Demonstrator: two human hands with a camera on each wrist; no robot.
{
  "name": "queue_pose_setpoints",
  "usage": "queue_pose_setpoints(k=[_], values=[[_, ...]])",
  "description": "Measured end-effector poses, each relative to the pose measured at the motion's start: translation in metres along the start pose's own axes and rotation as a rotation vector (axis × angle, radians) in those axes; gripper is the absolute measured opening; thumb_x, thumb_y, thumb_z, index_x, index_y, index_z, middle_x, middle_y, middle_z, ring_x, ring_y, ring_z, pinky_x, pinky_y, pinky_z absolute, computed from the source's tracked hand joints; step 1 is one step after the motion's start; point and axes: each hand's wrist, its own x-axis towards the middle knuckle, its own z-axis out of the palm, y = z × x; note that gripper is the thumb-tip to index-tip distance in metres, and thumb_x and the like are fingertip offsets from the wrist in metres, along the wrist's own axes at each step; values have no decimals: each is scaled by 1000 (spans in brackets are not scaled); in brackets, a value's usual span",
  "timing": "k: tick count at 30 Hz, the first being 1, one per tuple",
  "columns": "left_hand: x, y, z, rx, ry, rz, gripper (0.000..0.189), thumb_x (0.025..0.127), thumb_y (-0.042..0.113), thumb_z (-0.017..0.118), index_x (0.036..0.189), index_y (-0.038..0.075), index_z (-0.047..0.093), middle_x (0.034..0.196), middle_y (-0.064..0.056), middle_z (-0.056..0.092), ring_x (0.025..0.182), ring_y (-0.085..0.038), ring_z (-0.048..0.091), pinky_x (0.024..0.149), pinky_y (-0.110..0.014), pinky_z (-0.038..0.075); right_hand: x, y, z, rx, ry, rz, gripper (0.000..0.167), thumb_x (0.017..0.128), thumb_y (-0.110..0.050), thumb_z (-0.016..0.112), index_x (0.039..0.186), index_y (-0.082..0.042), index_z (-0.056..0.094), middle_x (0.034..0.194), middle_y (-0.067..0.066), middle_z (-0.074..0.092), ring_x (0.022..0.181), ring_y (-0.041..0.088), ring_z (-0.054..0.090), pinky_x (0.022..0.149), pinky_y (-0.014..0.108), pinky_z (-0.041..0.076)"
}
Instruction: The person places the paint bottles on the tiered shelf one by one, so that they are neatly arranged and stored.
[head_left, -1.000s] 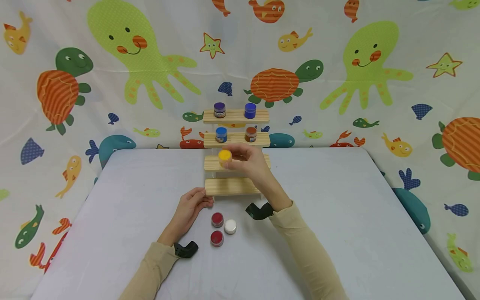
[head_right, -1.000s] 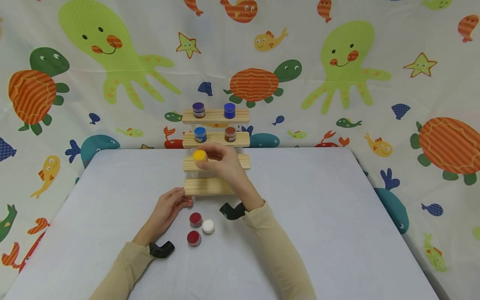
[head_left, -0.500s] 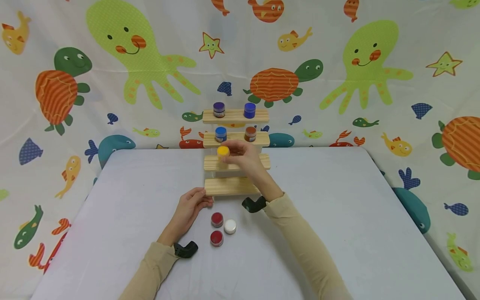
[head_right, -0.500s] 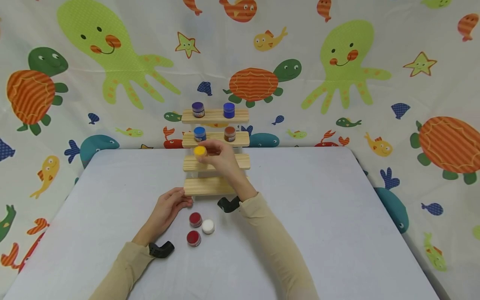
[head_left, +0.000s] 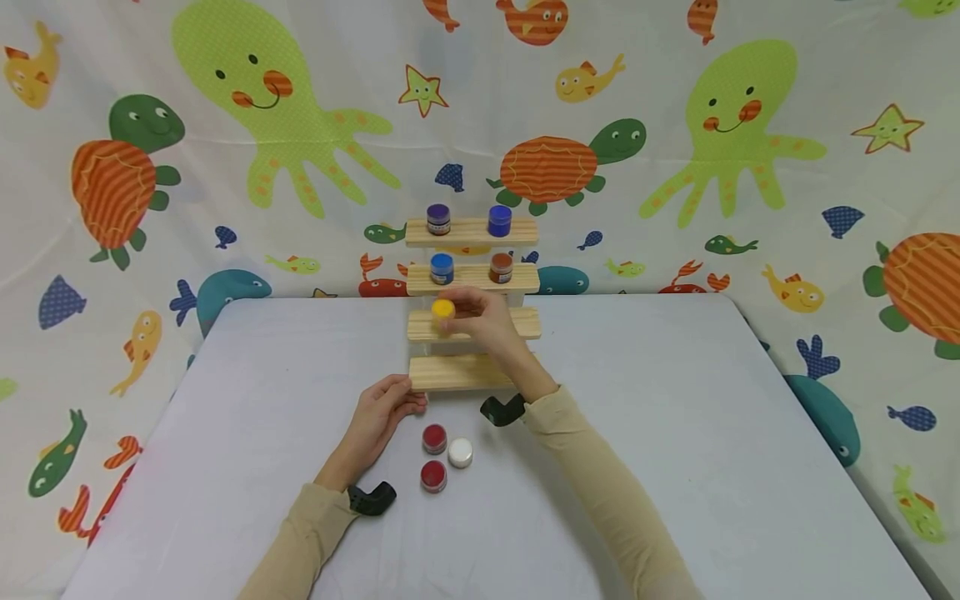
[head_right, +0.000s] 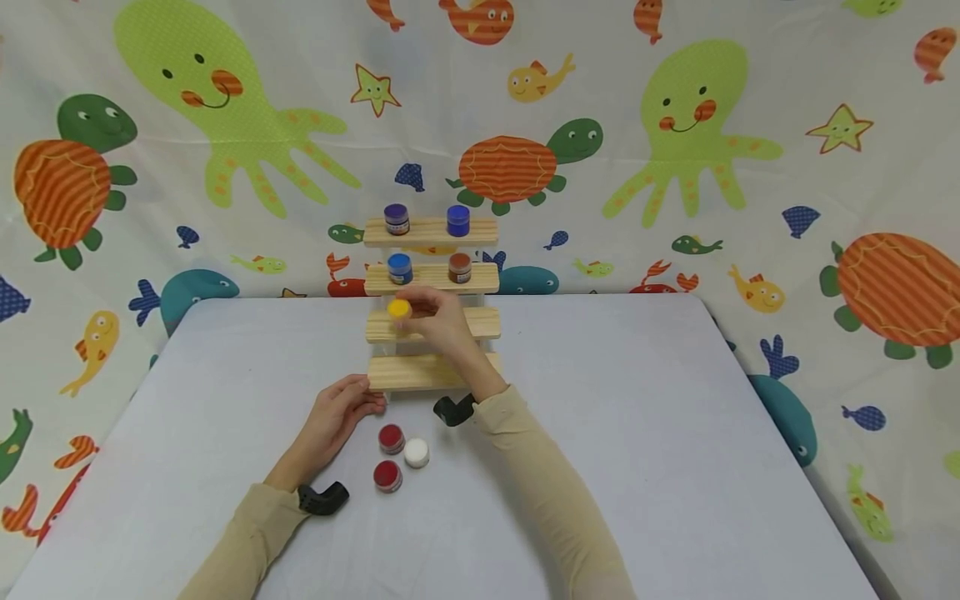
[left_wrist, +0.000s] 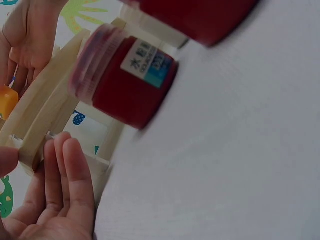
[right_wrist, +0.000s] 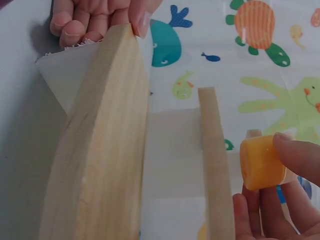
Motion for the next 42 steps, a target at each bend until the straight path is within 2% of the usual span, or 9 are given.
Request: queue_pose_setpoints(k=[7, 16, 26, 42], values=[[-1, 1, 0, 7, 0, -1, 32, 104, 18, 53, 119, -11, 51, 99, -17, 63, 90, -19, 63, 82, -27, 57, 0, 5, 4, 1, 11, -17, 39, 83, 6, 76, 121, 0, 67, 116, 13, 68, 96, 22, 64, 88, 28, 55], [-1, 2, 1, 3, 4, 3, 30, 104, 17, 53, 117, -10, 52, 97, -14, 64, 89, -19, 64, 82, -27, 57, 1, 9, 8, -74, 55, -34, 38, 81, 5, 77, 118, 0, 68, 113, 13, 68, 91, 20, 63, 84, 25, 55], [-1, 2, 1, 6, 6, 0, 31, 104, 17, 53, 118, -10, 52, 99, -15, 63, 90, -19, 64, 82, -28, 57, 1, 12, 9, -176, 70, -66, 36, 84, 2, 75, 119, -2, 68, 114, 11, 67, 102, 21, 63, 93, 26, 53], [-1, 2, 2, 14, 5, 1, 31, 105, 17, 51, 119, -11, 51, 98, -14, 64, 89, -19, 63, 82, -27, 57, -2, 14, 7, -211, 29, -100, 36, 89, 1, 70, 125, -2, 64, 120, 11, 64, 108, 22, 62, 97, 28, 51]])
